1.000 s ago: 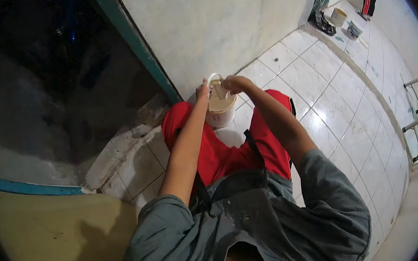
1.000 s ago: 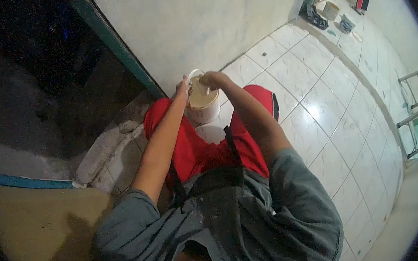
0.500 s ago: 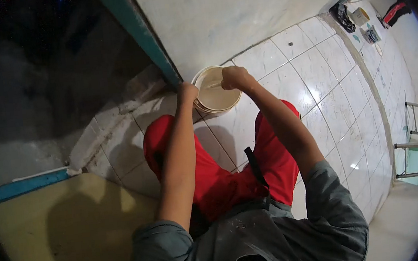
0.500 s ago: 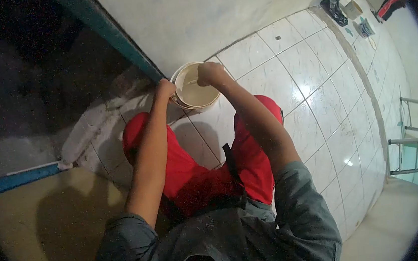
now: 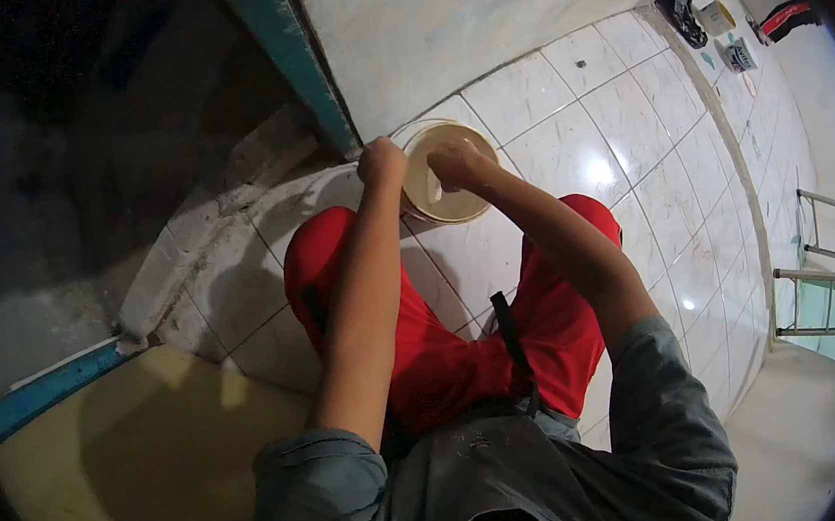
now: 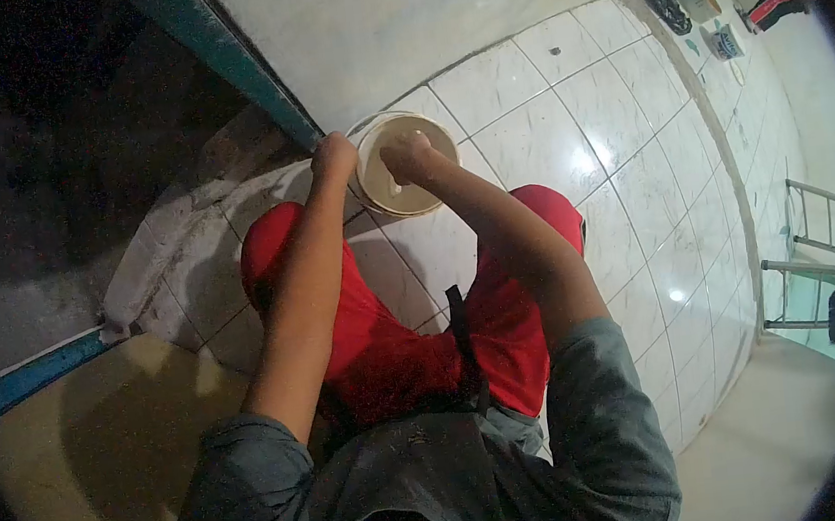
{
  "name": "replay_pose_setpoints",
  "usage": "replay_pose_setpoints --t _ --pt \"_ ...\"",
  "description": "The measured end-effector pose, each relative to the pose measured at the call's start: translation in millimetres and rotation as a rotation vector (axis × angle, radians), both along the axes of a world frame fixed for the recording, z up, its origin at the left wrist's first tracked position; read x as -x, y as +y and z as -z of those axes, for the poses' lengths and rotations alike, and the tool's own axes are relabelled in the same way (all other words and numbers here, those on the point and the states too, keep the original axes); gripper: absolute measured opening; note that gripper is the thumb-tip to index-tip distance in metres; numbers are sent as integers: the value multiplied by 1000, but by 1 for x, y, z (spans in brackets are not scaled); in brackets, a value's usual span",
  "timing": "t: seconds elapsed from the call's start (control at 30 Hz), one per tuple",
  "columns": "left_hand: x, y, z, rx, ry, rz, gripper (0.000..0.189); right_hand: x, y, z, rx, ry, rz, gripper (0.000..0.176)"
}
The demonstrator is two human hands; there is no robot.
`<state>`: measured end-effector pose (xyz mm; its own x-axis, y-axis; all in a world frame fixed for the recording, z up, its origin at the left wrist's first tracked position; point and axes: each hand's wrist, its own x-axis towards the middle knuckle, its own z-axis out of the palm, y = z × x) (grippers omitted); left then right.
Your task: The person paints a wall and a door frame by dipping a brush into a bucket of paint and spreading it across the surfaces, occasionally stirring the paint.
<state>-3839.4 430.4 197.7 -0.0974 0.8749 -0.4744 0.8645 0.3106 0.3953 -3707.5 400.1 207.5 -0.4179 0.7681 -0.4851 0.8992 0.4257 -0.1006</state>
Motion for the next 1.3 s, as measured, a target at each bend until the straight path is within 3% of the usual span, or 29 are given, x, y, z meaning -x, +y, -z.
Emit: replay_pose_setpoints --t 0.07,0.17,0.3,0.43,0.5,0.57,0.7,0.83,0.93,1.03,1.1,1.2,1.27,1.3 --pt "-1 8 8 39 -35 80 28 7 -5 14 -168 6 -87 12" --pt "-6 12 34 33 -30 82 32 16 -7 33 -94 -62 -104 12" --pt "-5 3 -2 115 38 147 42 11 -10 65 -194 -48 -121 10" --pt "-7 7 7 191 74 195 42 -2 -2 19 -41 -64 61 11" --pt "-12 10 11 63 164 129 39 -17 -3 1 -52 16 227 23" --pt "-9 12 2 32 118 178 38 -24 -2 -49 61 -28 286 23" --pt "-9 22 36 -26 -21 338 37 -64 -25 -75 21 135 476 22" --pt "-10 23 30 -54 -29 389 32 -95 -40 -90 104 376 729 30" --pt "-9 21 47 -113 -97 224 29 -116 -41 -76 125 512 781 18" --pt "-13 24 46 -94 -90 337 25 -129 -46 -67 186 694 839 18" --pt "-16 22 48 -88 -104 299 25 -134 -50 -68 198 764 840 19" --pt "-16 29 56 -108 44 364 23 -141 -53 -76 226 836 808 18" --pt "-16 23 28 294 67 300 18 -149 -56 -73 268 998 803 19" --pt "-13 26 38 293 71 303 18 -151 -58 -75 266 1001 805 19"
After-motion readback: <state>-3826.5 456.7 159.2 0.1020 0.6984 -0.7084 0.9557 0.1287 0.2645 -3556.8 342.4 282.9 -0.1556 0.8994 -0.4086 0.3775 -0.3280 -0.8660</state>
